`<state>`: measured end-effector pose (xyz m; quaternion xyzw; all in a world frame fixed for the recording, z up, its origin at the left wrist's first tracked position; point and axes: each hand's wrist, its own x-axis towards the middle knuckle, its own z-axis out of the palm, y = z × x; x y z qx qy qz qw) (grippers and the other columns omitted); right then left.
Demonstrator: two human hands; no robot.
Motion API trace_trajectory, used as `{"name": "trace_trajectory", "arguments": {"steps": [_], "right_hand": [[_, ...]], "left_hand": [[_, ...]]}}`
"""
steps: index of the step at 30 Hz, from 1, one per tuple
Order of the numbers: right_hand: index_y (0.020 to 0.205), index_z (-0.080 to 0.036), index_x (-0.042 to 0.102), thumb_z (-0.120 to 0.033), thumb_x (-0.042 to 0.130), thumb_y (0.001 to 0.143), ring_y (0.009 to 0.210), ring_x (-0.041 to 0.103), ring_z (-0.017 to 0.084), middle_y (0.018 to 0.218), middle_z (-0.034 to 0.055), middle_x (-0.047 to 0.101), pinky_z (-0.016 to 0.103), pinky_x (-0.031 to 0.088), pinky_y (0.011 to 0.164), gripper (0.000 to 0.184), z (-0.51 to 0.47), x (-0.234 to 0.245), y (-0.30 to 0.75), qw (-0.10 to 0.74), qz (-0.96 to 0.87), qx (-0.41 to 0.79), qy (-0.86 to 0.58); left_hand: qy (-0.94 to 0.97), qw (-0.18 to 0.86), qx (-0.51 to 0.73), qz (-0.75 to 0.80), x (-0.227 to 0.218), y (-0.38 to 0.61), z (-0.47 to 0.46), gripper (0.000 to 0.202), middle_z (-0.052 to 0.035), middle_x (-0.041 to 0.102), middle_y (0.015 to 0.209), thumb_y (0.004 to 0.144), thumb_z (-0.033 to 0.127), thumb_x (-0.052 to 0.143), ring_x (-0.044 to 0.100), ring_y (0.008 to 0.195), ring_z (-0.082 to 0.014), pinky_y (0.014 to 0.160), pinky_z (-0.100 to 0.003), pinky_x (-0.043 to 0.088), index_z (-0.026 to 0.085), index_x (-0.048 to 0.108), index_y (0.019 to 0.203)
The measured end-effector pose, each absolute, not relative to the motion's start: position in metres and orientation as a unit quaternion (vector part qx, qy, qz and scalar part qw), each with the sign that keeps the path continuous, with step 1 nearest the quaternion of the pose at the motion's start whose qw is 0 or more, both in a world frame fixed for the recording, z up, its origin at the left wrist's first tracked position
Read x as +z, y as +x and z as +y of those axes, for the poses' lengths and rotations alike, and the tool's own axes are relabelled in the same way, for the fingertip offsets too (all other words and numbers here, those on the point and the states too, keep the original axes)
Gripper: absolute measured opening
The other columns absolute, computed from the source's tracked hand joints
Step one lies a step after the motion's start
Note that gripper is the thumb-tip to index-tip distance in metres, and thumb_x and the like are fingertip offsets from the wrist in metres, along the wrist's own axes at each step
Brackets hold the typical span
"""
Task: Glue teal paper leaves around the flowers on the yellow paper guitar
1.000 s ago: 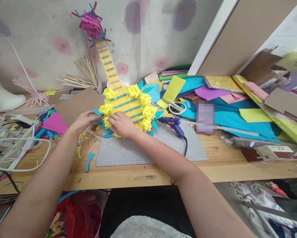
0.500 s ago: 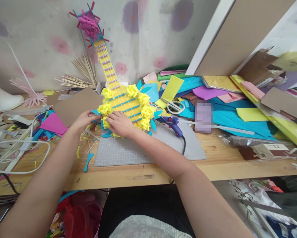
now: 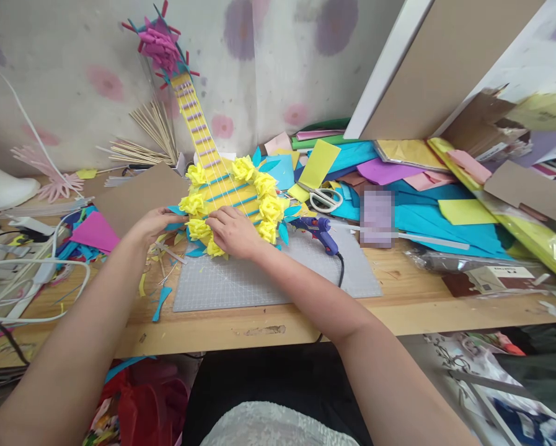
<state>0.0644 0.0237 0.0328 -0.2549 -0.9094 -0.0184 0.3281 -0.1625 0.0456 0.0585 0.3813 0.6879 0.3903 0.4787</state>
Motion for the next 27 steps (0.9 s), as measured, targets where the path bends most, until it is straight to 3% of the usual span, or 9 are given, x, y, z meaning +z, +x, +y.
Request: {"name": "trace_trajectory", "arguments": {"steps": [15, 27], "right_hand": [[0.103, -0.014, 0.06, -0.015, 0.043, 0.085, 0.099, 0.053, 0.025, 0.108, 0.0115, 0.064, 0.04, 0.043, 0.087, 0.025, 0.02, 0.025, 0.087, 0.349, -0.895, -0.035, -0.276], [0.11, -0.014, 0.058, -0.018, 0.042, 0.087, 0.104, 0.048, 0.026, 0.113, 0.0134, 0.061, 0.043, 0.038, 0.089, 0.028, 0.014, 0.035, 0.072, 0.303, -0.913, 0.004, -0.273]], "left_hand": [[0.389, 0.491, 0.371, 0.686, 0.066, -0.157, 0.043, 0.044, -0.0006, 0.068, 0.071, 0.029, 0.016, 0.085, 0.063, 0.065, -0.0139, 0.064, -0.024, 0.051, 0.017, 0.065, 0.068], [0.406, 0.474, 0.37, 0.688, 0.066, -0.157, 0.043, 0.041, -0.0003, 0.065, 0.065, 0.034, 0.019, 0.085, 0.061, 0.061, -0.0148, 0.06, -0.025, 0.047, 0.017, 0.062, 0.068]]}}
